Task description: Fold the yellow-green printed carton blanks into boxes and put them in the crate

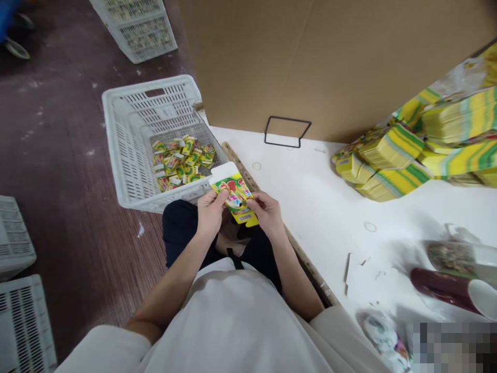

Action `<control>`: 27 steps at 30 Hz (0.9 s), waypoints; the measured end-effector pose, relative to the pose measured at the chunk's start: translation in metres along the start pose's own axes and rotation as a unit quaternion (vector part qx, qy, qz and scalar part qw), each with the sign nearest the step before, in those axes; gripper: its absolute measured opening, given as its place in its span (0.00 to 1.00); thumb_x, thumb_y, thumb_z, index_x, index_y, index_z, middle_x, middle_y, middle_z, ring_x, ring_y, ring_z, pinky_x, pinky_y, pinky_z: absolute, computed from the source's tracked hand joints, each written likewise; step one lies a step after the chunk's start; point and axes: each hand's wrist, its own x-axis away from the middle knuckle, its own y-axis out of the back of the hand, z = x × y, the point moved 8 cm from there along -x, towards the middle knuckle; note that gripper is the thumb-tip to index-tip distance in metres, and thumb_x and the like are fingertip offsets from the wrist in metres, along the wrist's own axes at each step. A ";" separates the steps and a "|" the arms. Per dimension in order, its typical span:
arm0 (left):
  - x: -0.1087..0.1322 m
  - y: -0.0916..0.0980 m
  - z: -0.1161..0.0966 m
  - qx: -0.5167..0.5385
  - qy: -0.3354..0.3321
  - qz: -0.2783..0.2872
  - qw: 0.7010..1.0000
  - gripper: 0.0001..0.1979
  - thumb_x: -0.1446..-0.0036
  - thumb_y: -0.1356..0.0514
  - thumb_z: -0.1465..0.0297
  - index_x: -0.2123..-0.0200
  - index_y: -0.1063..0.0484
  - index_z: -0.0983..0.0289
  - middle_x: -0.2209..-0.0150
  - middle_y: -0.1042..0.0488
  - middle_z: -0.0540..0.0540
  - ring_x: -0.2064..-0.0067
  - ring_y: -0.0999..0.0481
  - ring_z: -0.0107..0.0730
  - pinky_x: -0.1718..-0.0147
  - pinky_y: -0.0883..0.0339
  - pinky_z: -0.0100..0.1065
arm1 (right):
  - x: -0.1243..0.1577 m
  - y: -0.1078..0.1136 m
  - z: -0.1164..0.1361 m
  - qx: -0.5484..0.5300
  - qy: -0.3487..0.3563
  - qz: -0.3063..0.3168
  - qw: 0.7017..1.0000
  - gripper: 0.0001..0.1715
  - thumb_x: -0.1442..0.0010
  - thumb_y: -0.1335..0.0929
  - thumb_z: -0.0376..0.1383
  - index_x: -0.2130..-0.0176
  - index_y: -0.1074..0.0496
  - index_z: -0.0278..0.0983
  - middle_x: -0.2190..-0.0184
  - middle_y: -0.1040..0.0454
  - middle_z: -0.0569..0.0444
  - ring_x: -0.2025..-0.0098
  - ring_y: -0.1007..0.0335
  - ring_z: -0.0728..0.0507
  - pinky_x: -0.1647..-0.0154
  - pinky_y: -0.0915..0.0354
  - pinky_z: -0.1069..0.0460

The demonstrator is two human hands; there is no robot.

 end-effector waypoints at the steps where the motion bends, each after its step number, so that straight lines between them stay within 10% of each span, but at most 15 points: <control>1: -0.001 0.001 -0.006 -0.020 -0.024 0.005 1.000 0.21 0.51 0.29 0.50 0.66 0.21 0.63 0.66 0.18 0.55 0.59 0.17 0.43 0.56 0.22 0.43 | 0.000 0.007 0.007 0.044 0.030 -0.020 0.998 0.08 0.39 0.30 0.41 0.62 0.21 0.41 0.67 0.23 0.54 0.66 0.27 0.44 0.63 0.30 0.49; 7: 0.000 -0.006 -0.064 -0.311 -0.244 0.088 0.914 0.45 0.55 0.26 0.52 0.37 0.37 0.59 0.33 0.36 0.65 0.31 0.38 0.53 0.32 0.46 0.52 | 0.006 0.018 0.048 0.339 0.204 -0.042 0.918 0.16 0.33 0.33 0.33 0.60 0.17 0.50 0.64 0.22 0.51 0.57 0.31 0.40 0.46 0.35 0.40; 11: 0.002 -0.027 -0.036 -0.475 -0.156 0.234 0.834 0.46 0.60 0.24 0.57 0.39 0.36 0.62 0.43 0.26 0.65 0.42 0.25 0.58 0.42 0.32 0.54 | 0.016 -0.005 0.054 0.347 0.268 0.037 0.898 0.19 0.32 0.34 0.32 0.55 0.19 0.56 0.62 0.22 0.56 0.52 0.29 0.40 0.30 0.49 0.34; 15: 0.011 -0.028 -0.013 -0.539 -0.099 0.214 0.808 0.29 0.52 0.30 0.59 0.48 0.32 0.61 0.56 0.22 0.58 0.55 0.19 0.52 0.57 0.26 0.45 | 0.015 0.013 0.041 0.237 0.173 -0.090 0.952 0.40 0.38 0.29 0.48 0.32 0.40 0.47 0.39 0.32 0.43 0.36 0.37 0.33 0.30 0.45 0.32; 18: 0.020 -0.034 -0.011 -0.534 -0.126 0.210 0.810 0.31 0.52 0.30 0.61 0.46 0.35 0.60 0.52 0.23 0.58 0.53 0.20 0.50 0.55 0.26 0.44 | 0.010 0.010 0.010 0.037 0.028 -0.062 0.997 0.54 0.40 0.30 0.58 0.27 0.54 0.43 0.36 0.35 0.40 0.37 0.33 0.35 0.37 0.33 0.38; 22: 0.031 -0.045 -0.016 -0.506 -0.190 0.257 0.801 0.35 0.50 0.31 0.67 0.39 0.39 0.58 0.44 0.28 0.59 0.45 0.23 0.48 0.50 0.27 0.42 | 0.011 -0.017 -0.009 -0.135 -0.110 0.070 0.982 0.45 0.43 0.28 0.58 0.34 0.37 0.43 0.41 0.27 0.46 0.39 0.29 0.37 0.35 0.33 0.40; 27: 0.035 -0.046 -0.017 -0.508 -0.224 0.274 0.785 0.28 0.49 0.33 0.70 0.45 0.36 0.57 0.48 0.28 0.57 0.47 0.22 0.46 0.53 0.26 0.41 | 0.010 -0.016 -0.005 -0.122 -0.109 0.076 0.984 0.45 0.46 0.26 0.58 0.36 0.32 0.42 0.42 0.25 0.47 0.38 0.30 0.35 0.33 0.36 0.38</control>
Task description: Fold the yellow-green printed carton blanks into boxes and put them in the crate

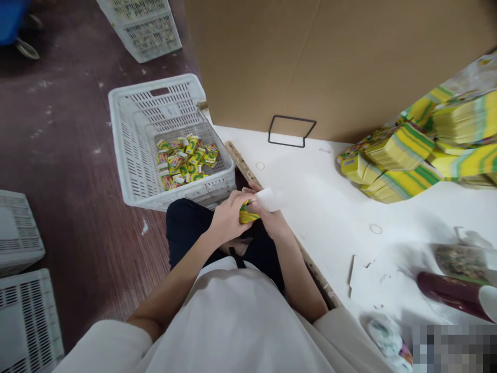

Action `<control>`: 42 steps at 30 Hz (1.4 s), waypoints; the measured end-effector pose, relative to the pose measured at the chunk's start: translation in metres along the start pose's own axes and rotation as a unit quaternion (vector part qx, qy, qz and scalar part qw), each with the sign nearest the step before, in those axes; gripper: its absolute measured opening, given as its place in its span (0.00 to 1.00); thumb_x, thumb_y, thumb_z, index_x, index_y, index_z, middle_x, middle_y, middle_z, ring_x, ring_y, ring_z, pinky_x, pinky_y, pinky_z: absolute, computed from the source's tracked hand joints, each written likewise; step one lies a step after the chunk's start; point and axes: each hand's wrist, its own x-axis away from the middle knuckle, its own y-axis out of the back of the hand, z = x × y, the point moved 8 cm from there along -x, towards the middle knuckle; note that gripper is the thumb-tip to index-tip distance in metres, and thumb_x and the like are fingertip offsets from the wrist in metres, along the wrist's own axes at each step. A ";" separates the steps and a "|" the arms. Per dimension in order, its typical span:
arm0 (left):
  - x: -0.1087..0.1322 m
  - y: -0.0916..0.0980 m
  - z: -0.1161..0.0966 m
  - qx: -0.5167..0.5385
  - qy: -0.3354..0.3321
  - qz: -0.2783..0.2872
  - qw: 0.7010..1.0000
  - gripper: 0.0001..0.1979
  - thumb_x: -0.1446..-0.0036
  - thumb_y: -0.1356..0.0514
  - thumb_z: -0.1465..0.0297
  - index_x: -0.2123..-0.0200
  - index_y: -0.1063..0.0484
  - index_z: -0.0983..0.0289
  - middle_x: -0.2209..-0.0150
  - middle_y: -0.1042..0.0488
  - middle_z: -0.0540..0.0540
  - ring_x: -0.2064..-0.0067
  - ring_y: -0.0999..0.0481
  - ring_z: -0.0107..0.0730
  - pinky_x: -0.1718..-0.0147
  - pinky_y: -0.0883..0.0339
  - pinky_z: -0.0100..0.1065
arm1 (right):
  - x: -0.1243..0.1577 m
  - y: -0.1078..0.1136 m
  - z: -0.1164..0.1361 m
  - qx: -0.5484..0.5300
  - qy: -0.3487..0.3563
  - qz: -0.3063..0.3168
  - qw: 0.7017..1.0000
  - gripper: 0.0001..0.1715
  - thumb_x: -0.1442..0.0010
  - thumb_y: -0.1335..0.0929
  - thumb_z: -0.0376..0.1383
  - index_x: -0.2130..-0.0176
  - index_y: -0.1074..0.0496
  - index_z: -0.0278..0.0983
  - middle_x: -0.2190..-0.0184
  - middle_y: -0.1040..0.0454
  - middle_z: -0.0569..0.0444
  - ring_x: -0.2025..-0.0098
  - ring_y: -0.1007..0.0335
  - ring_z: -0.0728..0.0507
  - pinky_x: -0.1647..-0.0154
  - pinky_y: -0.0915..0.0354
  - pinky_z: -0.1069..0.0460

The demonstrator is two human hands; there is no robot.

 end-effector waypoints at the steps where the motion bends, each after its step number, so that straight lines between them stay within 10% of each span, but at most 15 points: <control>1: 0.000 -0.001 0.001 -0.002 0.004 0.003 1.000 0.27 0.50 0.33 0.70 0.47 0.35 0.57 0.49 0.28 0.57 0.48 0.22 0.45 0.54 0.26 0.40 | 0.000 0.001 0.001 0.013 0.007 -0.005 1.000 0.46 0.45 0.27 0.59 0.36 0.33 0.42 0.42 0.25 0.47 0.38 0.30 0.35 0.33 0.36 0.38; 12: 0.000 -0.002 0.013 0.004 0.036 -0.090 0.995 0.37 0.56 0.35 0.75 0.42 0.43 0.62 0.44 0.33 0.66 0.41 0.29 0.54 0.45 0.32 0.52 | 0.014 -0.002 0.035 0.247 0.193 -0.012 0.950 0.25 0.29 0.39 0.38 0.36 0.31 0.49 0.35 0.30 0.54 0.33 0.35 0.41 0.29 0.40 0.42; 18: -0.002 0.011 0.020 -0.005 0.077 -0.061 0.995 0.28 0.53 0.32 0.69 0.47 0.33 0.60 0.51 0.24 0.59 0.49 0.23 0.50 0.49 0.28 0.47 | 0.011 0.000 0.032 0.317 0.200 0.033 0.927 0.38 0.32 0.32 0.44 0.28 0.45 0.49 0.27 0.44 0.52 0.25 0.51 0.38 0.26 0.47 0.39; 25: -0.004 0.018 0.021 -0.007 0.076 -0.050 0.996 0.26 0.55 0.30 0.66 0.51 0.28 0.59 0.53 0.20 0.57 0.50 0.21 0.48 0.48 0.28 0.45 | 0.007 0.006 0.032 0.339 0.182 0.057 0.921 0.16 0.31 0.33 0.42 0.47 0.21 0.47 0.32 0.35 0.49 0.29 0.40 0.38 0.30 0.41 0.40; 37: -0.006 0.019 0.016 -0.032 0.059 -0.031 0.997 0.27 0.57 0.30 0.68 0.50 0.27 0.60 0.52 0.20 0.58 0.49 0.21 0.52 0.47 0.29 0.48 | 0.015 -0.001 0.029 0.349 0.185 0.121 0.910 0.28 0.32 0.32 0.46 0.36 0.32 0.46 0.29 0.43 0.47 0.24 0.54 0.37 0.27 0.47 0.36; 42: -0.005 0.015 0.020 -0.027 0.075 -0.019 0.997 0.26 0.56 0.30 0.65 0.51 0.27 0.60 0.54 0.19 0.58 0.50 0.21 0.52 0.48 0.28 0.48 | 0.013 0.004 0.033 0.352 0.172 0.119 0.912 0.16 0.30 0.34 0.42 0.47 0.22 0.47 0.33 0.36 0.50 0.28 0.44 0.39 0.30 0.41 0.40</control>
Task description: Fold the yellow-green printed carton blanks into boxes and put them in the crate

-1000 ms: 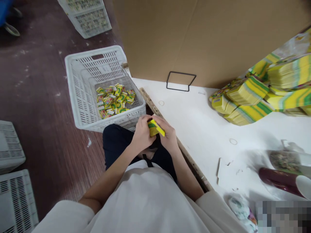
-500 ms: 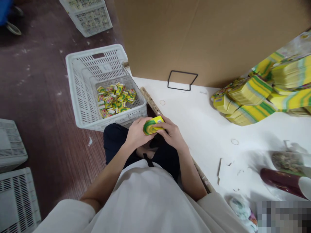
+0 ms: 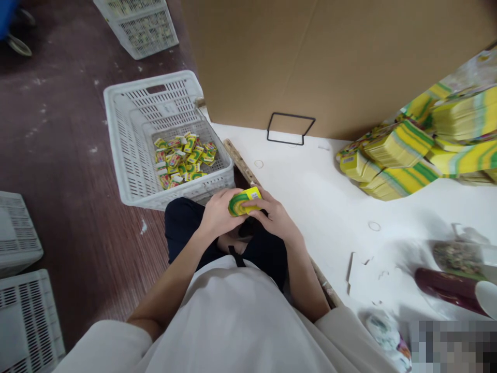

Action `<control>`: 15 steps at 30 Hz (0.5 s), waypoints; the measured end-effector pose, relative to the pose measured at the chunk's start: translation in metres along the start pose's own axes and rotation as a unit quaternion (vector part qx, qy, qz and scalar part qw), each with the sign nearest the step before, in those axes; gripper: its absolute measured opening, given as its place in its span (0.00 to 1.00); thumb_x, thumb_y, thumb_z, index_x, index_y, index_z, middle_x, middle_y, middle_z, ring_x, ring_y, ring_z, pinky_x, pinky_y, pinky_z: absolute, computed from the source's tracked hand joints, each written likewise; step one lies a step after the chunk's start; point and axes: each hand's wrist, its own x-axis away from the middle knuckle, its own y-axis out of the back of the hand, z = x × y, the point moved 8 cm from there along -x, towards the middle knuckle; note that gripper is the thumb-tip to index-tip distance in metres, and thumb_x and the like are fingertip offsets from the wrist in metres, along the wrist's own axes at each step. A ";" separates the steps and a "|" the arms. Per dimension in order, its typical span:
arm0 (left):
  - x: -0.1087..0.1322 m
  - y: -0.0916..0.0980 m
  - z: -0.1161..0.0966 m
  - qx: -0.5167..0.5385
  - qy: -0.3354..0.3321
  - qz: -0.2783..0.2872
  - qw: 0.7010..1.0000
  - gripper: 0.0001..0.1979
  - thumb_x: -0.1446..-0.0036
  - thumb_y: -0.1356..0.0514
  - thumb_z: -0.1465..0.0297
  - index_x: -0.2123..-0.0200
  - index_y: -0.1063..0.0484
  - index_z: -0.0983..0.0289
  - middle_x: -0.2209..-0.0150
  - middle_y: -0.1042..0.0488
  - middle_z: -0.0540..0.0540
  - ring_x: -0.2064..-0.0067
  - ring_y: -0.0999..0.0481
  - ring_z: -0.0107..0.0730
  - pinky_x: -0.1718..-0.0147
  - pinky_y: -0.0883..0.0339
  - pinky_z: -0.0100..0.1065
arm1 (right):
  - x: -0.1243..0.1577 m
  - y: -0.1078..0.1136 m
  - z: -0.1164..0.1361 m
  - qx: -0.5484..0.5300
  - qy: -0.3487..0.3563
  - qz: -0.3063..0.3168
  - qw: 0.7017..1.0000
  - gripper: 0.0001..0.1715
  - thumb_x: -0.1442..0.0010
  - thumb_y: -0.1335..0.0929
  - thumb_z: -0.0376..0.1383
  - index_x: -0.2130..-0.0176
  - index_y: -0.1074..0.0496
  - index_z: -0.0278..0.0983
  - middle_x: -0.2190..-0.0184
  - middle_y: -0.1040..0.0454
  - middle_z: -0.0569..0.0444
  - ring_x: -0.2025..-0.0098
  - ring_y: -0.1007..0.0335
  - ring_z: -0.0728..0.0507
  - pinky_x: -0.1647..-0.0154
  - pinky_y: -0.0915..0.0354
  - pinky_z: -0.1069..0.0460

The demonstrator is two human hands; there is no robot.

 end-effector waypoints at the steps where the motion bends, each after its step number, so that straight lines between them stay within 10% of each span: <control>1: 0.000 -0.001 0.000 0.003 0.001 0.001 1.000 0.26 0.56 0.30 0.65 0.51 0.27 0.59 0.54 0.19 0.58 0.50 0.21 0.52 0.49 0.28 0.48 | 0.000 0.001 0.000 0.004 -0.002 0.002 1.000 0.15 0.31 0.33 0.42 0.48 0.21 0.47 0.33 0.35 0.49 0.29 0.42 0.38 0.31 0.40 0.40; 15: 0.001 -0.002 -0.008 -0.023 0.007 0.012 1.000 0.27 0.55 0.33 0.69 0.48 0.28 0.64 0.51 0.20 0.59 0.49 0.20 0.48 0.47 0.27 0.45 | -0.001 -0.002 -0.002 0.035 -0.013 -0.069 0.997 0.42 0.33 0.32 0.46 0.28 0.49 0.41 0.32 0.37 0.42 0.30 0.41 0.35 0.30 0.41 0.37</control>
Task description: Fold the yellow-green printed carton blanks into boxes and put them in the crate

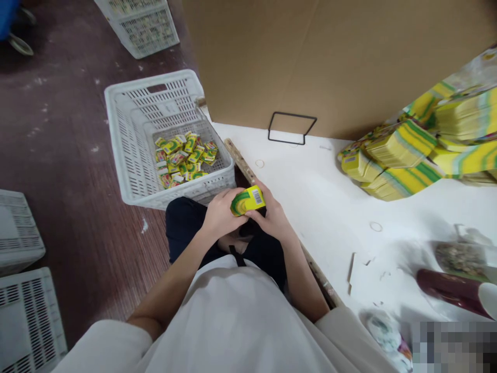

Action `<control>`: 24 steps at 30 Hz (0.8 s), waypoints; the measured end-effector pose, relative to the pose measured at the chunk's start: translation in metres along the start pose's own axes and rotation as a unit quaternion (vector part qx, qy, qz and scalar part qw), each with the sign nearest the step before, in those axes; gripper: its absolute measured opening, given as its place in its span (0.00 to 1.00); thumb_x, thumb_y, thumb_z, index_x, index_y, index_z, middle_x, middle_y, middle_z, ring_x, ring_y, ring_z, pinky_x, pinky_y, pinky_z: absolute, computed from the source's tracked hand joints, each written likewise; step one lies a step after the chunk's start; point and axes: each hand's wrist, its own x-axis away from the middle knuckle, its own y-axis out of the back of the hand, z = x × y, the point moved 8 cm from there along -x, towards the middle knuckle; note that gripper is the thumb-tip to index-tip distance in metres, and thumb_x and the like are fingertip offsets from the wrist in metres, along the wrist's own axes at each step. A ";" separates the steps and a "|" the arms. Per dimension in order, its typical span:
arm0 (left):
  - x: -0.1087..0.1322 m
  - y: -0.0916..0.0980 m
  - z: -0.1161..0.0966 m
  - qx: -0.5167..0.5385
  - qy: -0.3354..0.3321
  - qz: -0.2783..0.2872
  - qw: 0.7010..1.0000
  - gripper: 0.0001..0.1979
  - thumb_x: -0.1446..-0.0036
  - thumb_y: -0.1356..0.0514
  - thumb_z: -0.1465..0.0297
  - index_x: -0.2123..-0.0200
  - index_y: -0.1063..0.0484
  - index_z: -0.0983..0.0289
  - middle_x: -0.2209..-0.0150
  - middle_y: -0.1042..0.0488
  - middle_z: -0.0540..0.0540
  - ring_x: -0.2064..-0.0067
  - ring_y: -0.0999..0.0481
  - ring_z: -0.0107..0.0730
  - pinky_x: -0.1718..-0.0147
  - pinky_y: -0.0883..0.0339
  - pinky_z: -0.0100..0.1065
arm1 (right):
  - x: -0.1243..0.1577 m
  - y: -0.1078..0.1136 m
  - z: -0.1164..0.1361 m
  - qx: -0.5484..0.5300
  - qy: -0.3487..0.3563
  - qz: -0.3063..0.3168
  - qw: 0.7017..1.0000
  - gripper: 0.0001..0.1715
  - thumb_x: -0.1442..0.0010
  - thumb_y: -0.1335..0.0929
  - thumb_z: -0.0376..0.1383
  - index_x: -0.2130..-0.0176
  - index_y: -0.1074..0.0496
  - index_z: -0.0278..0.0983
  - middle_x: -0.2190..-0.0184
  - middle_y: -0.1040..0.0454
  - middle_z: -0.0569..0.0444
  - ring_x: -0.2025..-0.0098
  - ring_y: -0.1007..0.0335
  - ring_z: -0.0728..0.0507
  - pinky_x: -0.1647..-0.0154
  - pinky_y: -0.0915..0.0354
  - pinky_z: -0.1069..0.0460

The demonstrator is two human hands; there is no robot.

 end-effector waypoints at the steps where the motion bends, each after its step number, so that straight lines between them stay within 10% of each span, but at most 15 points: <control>1: 0.000 -0.001 -0.001 0.004 -0.003 0.001 1.000 0.27 0.55 0.33 0.68 0.48 0.28 0.64 0.51 0.20 0.59 0.49 0.20 0.48 0.47 0.27 0.45 | 0.000 0.002 -0.001 -0.008 -0.005 -0.012 1.000 0.42 0.34 0.31 0.47 0.29 0.47 0.41 0.33 0.36 0.42 0.31 0.38 0.34 0.31 0.39 0.38; 12: -0.001 -0.002 -0.007 0.040 -0.046 -0.002 0.998 0.26 0.53 0.33 0.68 0.49 0.29 0.63 0.52 0.20 0.59 0.50 0.21 0.48 0.49 0.27 0.46 | 0.002 0.004 -0.005 -0.150 -0.032 -0.042 0.987 0.48 0.40 0.28 0.55 0.32 0.48 0.39 0.38 0.32 0.39 0.37 0.31 0.35 0.36 0.33 0.39; 24: 0.006 -0.011 -0.015 0.090 -0.103 -0.013 0.991 0.27 0.51 0.31 0.65 0.48 0.30 0.63 0.52 0.21 0.61 0.51 0.20 0.46 0.51 0.25 0.45 | 0.004 0.011 -0.010 -0.184 -0.083 -0.100 0.974 0.24 0.43 0.25 0.47 0.53 0.35 0.42 0.54 0.26 0.52 0.56 0.26 0.42 0.52 0.28 0.46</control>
